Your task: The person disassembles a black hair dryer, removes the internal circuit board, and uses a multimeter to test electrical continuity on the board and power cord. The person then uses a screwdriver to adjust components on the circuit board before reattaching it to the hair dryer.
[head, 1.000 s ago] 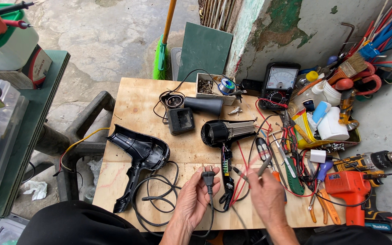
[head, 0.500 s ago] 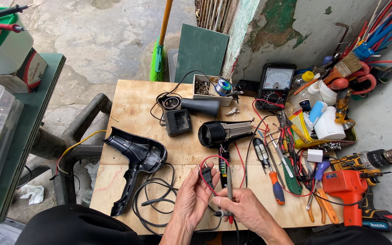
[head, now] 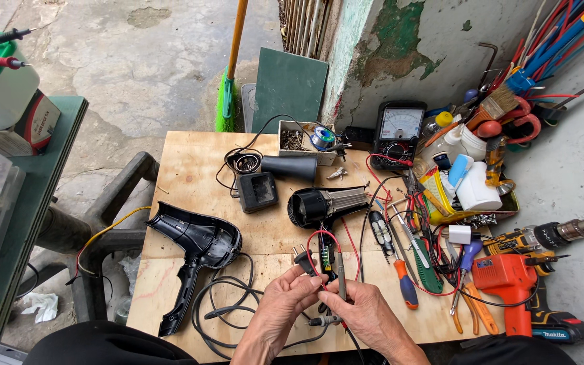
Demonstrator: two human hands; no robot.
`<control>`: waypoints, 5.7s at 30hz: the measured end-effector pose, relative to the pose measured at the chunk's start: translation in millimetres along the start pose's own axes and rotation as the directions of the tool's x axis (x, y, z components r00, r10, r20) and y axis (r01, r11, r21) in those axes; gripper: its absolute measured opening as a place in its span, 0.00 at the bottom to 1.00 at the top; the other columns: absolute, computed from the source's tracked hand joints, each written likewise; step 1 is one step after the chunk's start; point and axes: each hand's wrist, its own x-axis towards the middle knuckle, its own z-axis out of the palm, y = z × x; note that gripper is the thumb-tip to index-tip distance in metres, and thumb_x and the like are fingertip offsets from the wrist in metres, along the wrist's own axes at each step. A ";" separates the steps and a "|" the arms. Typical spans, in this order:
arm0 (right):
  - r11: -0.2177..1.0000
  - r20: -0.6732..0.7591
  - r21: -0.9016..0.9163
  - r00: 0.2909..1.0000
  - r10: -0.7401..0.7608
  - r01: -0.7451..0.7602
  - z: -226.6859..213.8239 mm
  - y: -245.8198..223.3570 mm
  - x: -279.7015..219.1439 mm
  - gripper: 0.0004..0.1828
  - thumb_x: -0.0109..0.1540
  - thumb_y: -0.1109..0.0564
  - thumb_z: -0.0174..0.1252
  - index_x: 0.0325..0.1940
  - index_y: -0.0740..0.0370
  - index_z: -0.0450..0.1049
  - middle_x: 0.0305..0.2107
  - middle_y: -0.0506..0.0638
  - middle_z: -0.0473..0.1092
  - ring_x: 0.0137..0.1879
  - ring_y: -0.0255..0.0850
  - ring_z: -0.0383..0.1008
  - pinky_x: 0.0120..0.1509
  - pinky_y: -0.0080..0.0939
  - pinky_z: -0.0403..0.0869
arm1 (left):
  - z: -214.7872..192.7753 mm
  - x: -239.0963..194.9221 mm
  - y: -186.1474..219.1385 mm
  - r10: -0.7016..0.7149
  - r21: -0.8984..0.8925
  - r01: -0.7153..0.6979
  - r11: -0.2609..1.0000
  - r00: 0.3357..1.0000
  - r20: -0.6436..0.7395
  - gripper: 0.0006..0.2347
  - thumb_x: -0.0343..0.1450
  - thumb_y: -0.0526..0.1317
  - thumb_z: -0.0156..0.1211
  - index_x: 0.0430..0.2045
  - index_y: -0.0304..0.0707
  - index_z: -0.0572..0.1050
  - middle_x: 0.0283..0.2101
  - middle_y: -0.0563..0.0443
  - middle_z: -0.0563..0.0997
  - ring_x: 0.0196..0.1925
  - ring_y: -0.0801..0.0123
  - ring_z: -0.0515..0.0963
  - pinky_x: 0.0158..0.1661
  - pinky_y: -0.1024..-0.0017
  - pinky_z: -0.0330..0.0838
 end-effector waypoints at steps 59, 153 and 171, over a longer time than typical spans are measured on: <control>0.997 -0.187 0.074 0.982 0.026 -0.012 1.0 14.2 38.6 0.17 0.61 0.56 0.51 0.53 0.46 0.77 0.44 0.38 0.85 0.32 0.31 0.74 0.47 0.31 0.71 | -13.4 73.2 -58.4 0.148 0.295 -0.125 0.947 0.987 -0.058 0.10 0.72 0.32 0.57 0.42 0.31 0.84 0.34 0.51 0.85 0.31 0.76 0.79 0.35 0.79 0.76; 0.701 0.158 -0.613 0.926 -0.344 0.365 6.0 12.4 89.4 0.18 0.58 0.51 0.56 0.51 0.55 0.65 0.45 0.52 0.72 0.50 0.56 0.74 0.52 0.54 0.71 | -21.4 54.8 -51.9 0.325 0.932 0.003 0.363 0.937 -0.129 0.21 0.68 0.50 0.57 0.58 0.66 0.74 0.40 0.62 0.78 0.41 0.65 0.79 0.45 0.63 0.73; 0.938 -0.055 0.323 0.987 0.153 -0.128 -7.3 -26.5 44.3 0.21 0.64 0.53 0.48 0.58 0.59 0.76 0.49 0.56 0.81 0.47 0.44 0.84 0.53 0.39 0.77 | 1.2 31.2 -31.9 0.187 0.612 -0.047 0.790 0.968 -0.167 0.15 0.72 0.38 0.54 0.52 0.47 0.81 0.40 0.61 0.88 0.39 0.80 0.81 0.46 0.80 0.72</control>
